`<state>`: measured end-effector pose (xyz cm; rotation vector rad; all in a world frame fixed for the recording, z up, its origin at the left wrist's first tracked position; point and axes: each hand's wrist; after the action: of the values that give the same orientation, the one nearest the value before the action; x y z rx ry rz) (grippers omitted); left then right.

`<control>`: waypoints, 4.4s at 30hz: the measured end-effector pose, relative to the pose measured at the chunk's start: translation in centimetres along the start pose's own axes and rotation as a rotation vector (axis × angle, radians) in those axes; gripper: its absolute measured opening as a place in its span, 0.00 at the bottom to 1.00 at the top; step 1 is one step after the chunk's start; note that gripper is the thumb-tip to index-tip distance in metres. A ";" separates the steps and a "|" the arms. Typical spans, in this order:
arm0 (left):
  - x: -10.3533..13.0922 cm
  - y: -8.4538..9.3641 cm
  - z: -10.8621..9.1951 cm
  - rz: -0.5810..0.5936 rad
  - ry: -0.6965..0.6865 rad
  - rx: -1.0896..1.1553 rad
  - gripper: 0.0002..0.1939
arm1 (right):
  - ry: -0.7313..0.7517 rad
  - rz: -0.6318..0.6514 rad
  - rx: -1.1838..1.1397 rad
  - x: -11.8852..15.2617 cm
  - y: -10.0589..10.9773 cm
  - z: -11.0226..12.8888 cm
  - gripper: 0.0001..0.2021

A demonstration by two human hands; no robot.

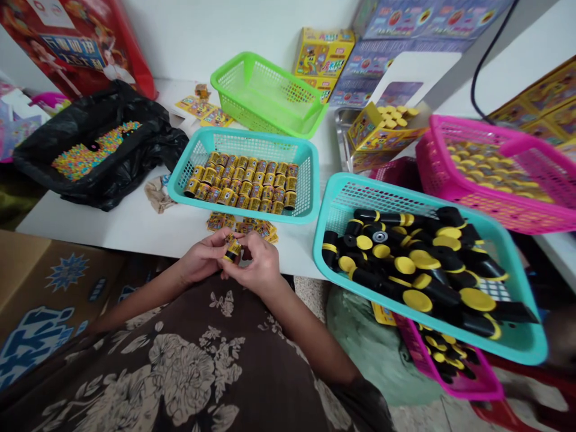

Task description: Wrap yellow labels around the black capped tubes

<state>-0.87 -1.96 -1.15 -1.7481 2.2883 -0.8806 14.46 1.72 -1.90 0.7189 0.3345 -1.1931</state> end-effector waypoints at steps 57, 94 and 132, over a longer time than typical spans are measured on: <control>-0.8 -1.0 -0.1 -0.322 0.001 -0.156 0.20 | -0.084 0.144 -0.250 -0.7 2.6 -1.9 0.19; -0.6 -1.0 0.0 -0.298 -0.105 -0.036 0.17 | -0.425 -0.035 -0.452 0.2 1.9 -2.4 0.13; -0.6 -1.3 -0.5 -0.292 -0.062 -0.131 0.17 | -0.533 -0.036 -0.629 0.3 0.3 -3.0 0.14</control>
<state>0.17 -1.41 -0.24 -2.1738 2.1285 -0.7194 15.19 3.54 -4.21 -0.1550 0.2510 -1.1757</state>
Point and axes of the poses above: each hand's wrist, its own x-axis away from the middle knuckle, its own y-axis out of the back of the hand, z = x × y, and after that the axes turned 9 degrees about -x, right-handed
